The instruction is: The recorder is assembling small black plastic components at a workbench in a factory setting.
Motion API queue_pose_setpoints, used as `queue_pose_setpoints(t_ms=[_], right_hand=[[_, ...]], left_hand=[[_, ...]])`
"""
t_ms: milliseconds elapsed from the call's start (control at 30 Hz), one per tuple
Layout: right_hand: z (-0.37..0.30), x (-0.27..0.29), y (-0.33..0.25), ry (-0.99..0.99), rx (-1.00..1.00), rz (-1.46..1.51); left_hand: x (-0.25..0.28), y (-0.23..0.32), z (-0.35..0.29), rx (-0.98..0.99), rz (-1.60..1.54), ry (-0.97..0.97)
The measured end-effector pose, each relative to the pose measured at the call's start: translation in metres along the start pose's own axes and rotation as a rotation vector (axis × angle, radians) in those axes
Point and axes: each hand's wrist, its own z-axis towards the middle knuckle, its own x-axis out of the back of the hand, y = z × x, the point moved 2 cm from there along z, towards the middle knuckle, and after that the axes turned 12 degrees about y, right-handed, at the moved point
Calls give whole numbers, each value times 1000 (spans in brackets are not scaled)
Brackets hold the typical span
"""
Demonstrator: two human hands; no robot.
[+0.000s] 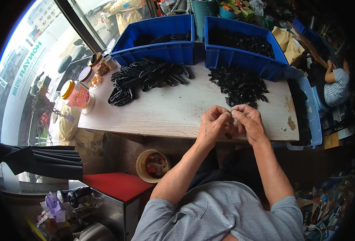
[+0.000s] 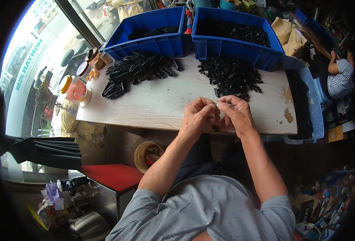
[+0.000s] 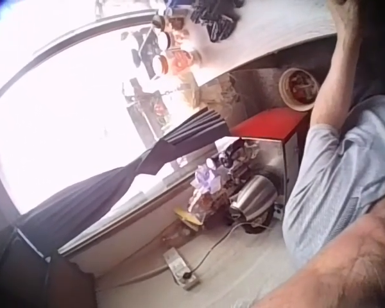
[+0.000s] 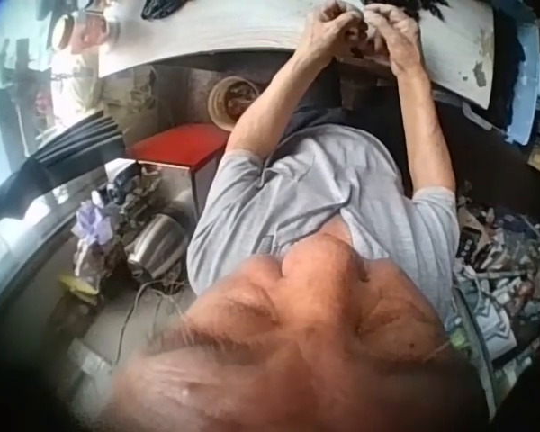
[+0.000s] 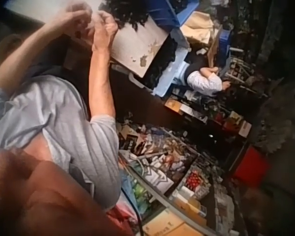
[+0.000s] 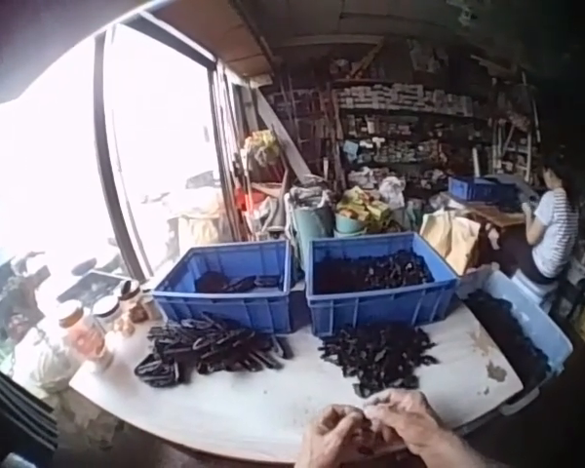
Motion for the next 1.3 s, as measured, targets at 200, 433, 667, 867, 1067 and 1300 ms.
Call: queue_pose_setpoints(t_ms=[200, 433, 667, 867, 1067, 1300], right_hand=[[0, 2, 4, -16, -1, 29], [1, 1, 5, -44, -11, 92], [1, 3, 6, -32, -37, 101], [3, 4, 7, -25, -46, 100], [2, 4, 8, -27, -20, 108], [0, 4, 8, -9, -2, 119]], left_hand=[[10, 10, -2, -335, 453, 127], [115, 101, 59, -1172, 1617, 821], [135, 102, 72, -1171, 1656, 731], [123, 86, 45, -1167, 1299, 402], [122, 77, 27, -1115, 1559, 454], [113, 77, 17, -1025, 1547, 408]])
